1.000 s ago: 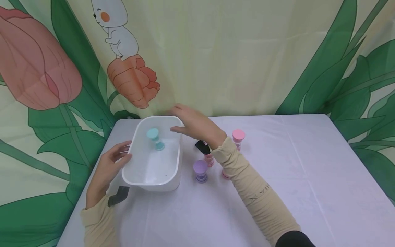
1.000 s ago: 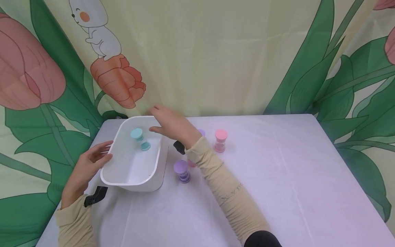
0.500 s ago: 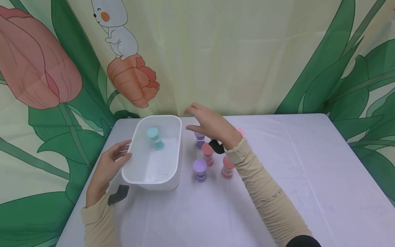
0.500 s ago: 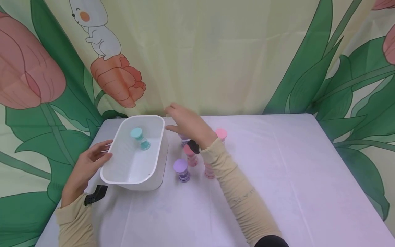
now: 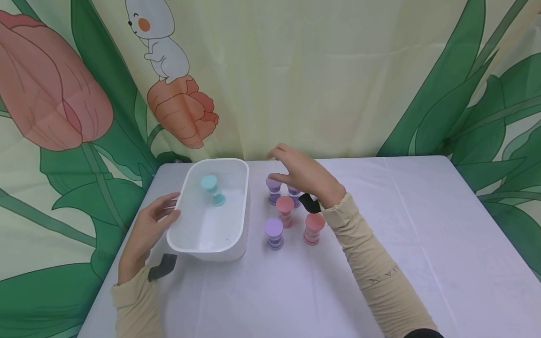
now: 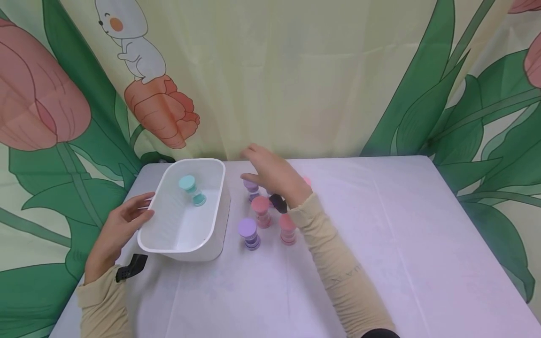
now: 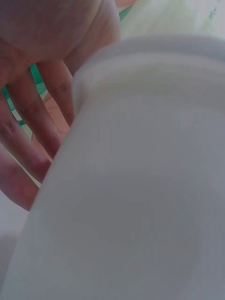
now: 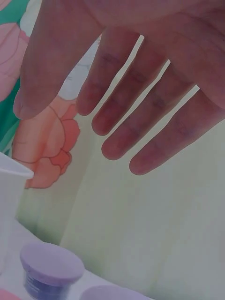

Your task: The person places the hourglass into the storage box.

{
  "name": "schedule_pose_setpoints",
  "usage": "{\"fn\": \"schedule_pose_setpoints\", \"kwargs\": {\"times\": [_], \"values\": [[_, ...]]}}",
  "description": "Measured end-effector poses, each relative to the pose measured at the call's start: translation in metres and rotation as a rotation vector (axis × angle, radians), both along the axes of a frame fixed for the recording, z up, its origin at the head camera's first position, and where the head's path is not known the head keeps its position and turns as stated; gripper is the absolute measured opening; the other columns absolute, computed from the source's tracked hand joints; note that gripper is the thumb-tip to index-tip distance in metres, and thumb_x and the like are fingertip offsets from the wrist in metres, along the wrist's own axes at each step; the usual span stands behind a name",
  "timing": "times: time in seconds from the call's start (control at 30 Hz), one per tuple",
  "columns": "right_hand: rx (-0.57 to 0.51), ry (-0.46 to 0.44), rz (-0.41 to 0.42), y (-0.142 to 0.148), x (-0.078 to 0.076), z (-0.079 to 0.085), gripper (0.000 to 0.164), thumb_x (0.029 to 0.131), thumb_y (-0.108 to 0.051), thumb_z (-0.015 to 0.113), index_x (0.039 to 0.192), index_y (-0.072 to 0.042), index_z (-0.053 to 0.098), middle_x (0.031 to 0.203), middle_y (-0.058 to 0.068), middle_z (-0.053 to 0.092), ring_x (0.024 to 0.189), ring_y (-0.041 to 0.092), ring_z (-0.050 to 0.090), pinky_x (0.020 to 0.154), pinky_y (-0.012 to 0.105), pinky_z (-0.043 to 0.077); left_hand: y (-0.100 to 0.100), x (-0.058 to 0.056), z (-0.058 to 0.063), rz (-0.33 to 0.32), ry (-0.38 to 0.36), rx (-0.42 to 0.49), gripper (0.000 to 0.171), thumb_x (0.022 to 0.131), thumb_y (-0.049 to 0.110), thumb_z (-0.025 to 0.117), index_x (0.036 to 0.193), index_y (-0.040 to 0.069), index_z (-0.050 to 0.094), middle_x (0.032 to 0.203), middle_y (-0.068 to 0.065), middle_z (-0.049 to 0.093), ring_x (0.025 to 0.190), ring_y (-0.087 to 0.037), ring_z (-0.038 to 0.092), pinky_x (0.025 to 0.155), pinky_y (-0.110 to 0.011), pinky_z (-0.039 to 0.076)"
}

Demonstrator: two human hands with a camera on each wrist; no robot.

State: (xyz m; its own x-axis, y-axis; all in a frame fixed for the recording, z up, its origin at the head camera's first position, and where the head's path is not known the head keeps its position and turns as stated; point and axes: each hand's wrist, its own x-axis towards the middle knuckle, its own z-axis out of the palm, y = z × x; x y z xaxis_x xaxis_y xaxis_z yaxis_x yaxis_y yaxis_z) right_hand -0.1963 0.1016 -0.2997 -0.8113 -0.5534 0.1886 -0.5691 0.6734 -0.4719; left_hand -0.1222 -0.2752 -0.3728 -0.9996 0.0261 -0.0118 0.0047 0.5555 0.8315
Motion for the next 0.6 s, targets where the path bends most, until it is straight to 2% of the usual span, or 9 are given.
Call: {"fn": "schedule_pose_setpoints", "kwargs": {"times": [0.33, 0.6], "values": [[-0.010, -0.023, -0.049, 0.025, 0.001, -0.008, 0.043, 0.092, -0.020, 0.072, 0.129, -0.003, 0.058, 0.127, 0.008, 0.058, 0.116, 0.024, 0.058, 0.099, 0.039, 0.048, -0.001, 0.003, 0.000, 0.002, -0.021, 0.016, 0.062, 0.098, 0.038, 0.061, 0.151, 0.013, 0.041, 0.146, -0.016, 0.051, 0.126, -0.036, 0.052, 0.098, -0.058, 0.048], [-0.029, -0.030, -0.073, 0.044, 0.002, -0.017, 0.040, 0.091, -0.018, 0.073, 0.125, -0.003, 0.058, 0.125, 0.009, 0.058, 0.114, 0.026, 0.057, 0.098, 0.041, 0.047, 0.000, 0.002, 0.000, 0.013, -0.023, 0.014, 0.062, 0.098, 0.038, 0.061, 0.151, 0.013, 0.042, 0.147, -0.016, 0.050, 0.124, -0.035, 0.053, 0.098, -0.059, 0.048]]}}
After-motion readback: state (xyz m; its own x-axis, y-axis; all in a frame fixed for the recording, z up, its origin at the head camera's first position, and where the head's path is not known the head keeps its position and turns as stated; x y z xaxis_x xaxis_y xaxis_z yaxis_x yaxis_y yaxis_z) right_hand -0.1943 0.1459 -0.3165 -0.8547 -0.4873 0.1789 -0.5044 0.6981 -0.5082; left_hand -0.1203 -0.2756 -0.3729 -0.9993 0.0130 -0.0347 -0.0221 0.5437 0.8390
